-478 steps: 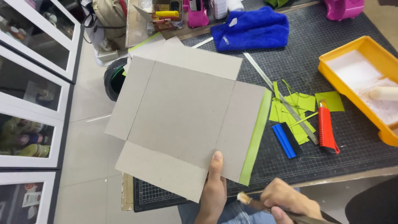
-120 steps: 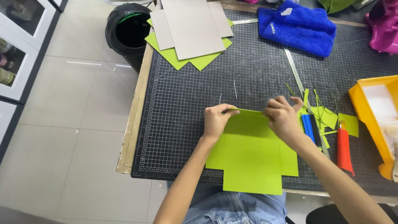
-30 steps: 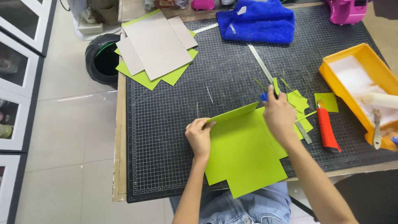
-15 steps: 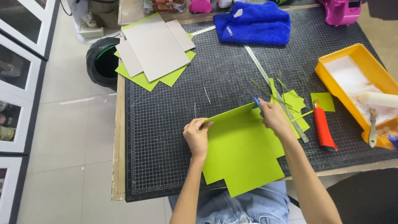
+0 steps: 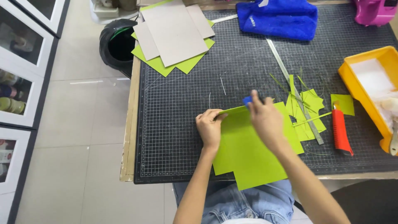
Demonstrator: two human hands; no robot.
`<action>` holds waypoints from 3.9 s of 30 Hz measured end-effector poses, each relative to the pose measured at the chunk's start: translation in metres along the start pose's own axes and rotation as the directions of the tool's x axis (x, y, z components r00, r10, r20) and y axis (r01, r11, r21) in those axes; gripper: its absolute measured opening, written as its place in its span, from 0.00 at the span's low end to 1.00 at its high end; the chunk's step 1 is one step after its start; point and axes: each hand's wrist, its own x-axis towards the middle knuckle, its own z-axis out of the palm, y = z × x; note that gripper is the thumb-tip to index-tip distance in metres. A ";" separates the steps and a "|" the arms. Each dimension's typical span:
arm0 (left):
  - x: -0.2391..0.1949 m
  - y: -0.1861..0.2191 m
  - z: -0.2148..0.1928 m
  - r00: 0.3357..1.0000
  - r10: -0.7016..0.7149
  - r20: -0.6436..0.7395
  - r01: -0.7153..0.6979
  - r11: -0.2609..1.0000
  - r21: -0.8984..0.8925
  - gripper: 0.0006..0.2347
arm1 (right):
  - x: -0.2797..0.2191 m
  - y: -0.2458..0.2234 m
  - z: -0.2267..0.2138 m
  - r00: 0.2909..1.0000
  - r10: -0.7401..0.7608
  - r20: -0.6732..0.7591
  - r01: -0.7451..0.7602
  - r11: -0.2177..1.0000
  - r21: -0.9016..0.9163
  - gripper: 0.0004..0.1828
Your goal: Applying glue to the edges of a cardboard template and folding paper over them to create a finished craft object.
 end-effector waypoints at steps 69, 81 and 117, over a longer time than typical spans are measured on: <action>0.009 -0.003 0.059 0.693 0.226 0.684 -0.611 0.689 0.391 0.21 | -0.009 0.134 0.020 0.890 -0.455 -0.016 0.435 0.839 0.328 0.23; 0.041 -0.026 0.069 0.522 0.401 0.753 -0.786 0.569 0.242 0.21 | 0.021 0.128 0.029 0.723 -0.687 -0.074 0.638 0.622 0.455 0.21; 0.042 -0.019 0.058 0.565 0.524 0.637 -0.815 0.477 0.330 0.20 | 0.012 0.090 0.027 0.603 -0.777 -0.184 0.782 0.530 0.328 0.10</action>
